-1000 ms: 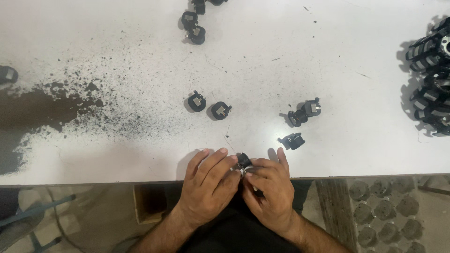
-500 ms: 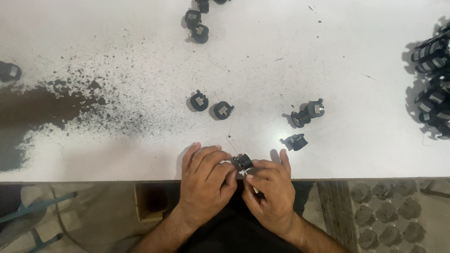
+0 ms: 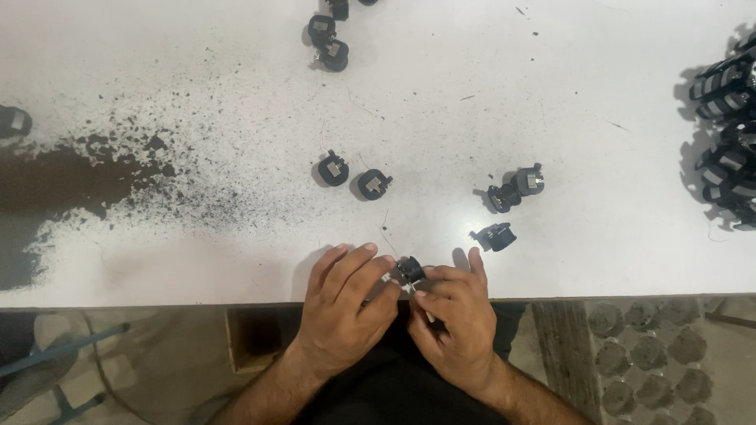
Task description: The person sits at a white workbench fitting small black plastic housings together, using a small stick-like tool to press or seat parts inside each housing. Finished assemblies are set aside on the table, and the person repeatedly picks up the next unassembled housing and continues the same fitting process.
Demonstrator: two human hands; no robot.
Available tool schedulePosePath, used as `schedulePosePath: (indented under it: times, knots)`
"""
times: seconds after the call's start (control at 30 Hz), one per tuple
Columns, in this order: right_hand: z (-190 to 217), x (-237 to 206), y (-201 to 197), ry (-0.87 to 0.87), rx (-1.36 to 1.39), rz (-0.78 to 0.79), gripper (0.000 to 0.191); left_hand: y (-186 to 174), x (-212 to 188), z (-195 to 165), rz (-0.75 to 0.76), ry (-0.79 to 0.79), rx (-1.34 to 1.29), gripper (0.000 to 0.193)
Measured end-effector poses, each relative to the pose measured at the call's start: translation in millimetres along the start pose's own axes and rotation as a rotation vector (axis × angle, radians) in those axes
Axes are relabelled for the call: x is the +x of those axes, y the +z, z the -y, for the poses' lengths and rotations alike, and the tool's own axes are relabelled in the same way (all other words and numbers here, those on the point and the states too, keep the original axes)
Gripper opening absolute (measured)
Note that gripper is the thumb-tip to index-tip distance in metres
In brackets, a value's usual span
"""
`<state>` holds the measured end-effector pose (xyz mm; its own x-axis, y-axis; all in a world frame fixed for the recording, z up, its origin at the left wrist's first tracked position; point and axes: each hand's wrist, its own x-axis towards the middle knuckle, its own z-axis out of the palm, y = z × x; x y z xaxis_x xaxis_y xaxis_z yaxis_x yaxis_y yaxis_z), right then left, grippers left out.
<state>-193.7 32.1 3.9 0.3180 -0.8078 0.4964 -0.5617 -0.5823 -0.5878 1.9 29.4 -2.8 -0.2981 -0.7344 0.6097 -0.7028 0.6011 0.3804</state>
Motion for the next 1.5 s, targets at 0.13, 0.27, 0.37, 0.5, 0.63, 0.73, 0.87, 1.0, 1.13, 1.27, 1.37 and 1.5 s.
schedulePosePath:
  times: [0.13, 0.27, 0.37, 0.5, 0.63, 0.73, 0.87, 1.0, 1.13, 1.27, 1.37, 1.5]
  knots:
    - [0.6, 0.4, 0.8, -0.014, 0.023, -0.019, 0.035, -0.3, 3.2, -4.1, 0.014, 0.02, -0.04, 0.008]
    - [0.5, -0.4, 0.3, -0.001, 0.018, -0.005, 0.035, 2.4, 6.9, -8.8, -0.043, -0.067, -0.045, 0.008]
    - [-0.5, -1.6, 0.5, -0.003, 0.019, -0.013, 0.034, 3.0, 8.2, -9.3, -0.033, -0.185, -0.11, 0.01]
    - [-1.1, -2.9, 1.8, 0.004, 0.008, -0.012, 0.034, 0.9, 6.4, -7.1, 0.064, -0.306, -0.148, 0.011]
    - [-0.1, -2.4, 2.3, 0.022, -0.002, -0.014, 0.035, 1.1, 3.9, -6.9, 0.038, -0.278, -0.158, 0.014]
    - [0.1, -1.1, 1.4, 0.016, 0.01, -0.004, 0.035, 0.2, 2.8, -7.2, -0.041, -0.143, -0.174, 0.015]
    - [0.3, -0.5, 1.0, 0.01, 0.014, -0.008, 0.036, -2.1, 3.7, -4.7, -0.026, -0.036, -0.055, 0.016]
    - [0.0, 0.0, 1.7, 0.009, 0.014, -0.014, 0.036, -1.5, 5.3, -5.6, -0.008, -0.029, -0.058, 0.014]
    - [0.6, -0.2, 2.1, 0.023, 0.014, -0.014, 0.036, 2.2, 6.5, -9.2, -0.061, -0.089, -0.085, 0.013]
    - [-1.1, -1.2, 2.0, 0.005, 0.025, -0.013, 0.036, 3.4, 8.6, -7.6, -0.017, -0.206, -0.109, 0.012]
    - [-2.6, -3.8, 3.1, 0.009, 0.019, -0.016, 0.036, 1.2, 10.0, -7.5, 0.064, -0.319, -0.159, 0.009]
    - [-4.6, -8.5, 5.3, -0.024, -0.025, -0.036, 0.036, -1.6, 11.9, -8.7, 0.096, -0.324, -0.166, 0.007]
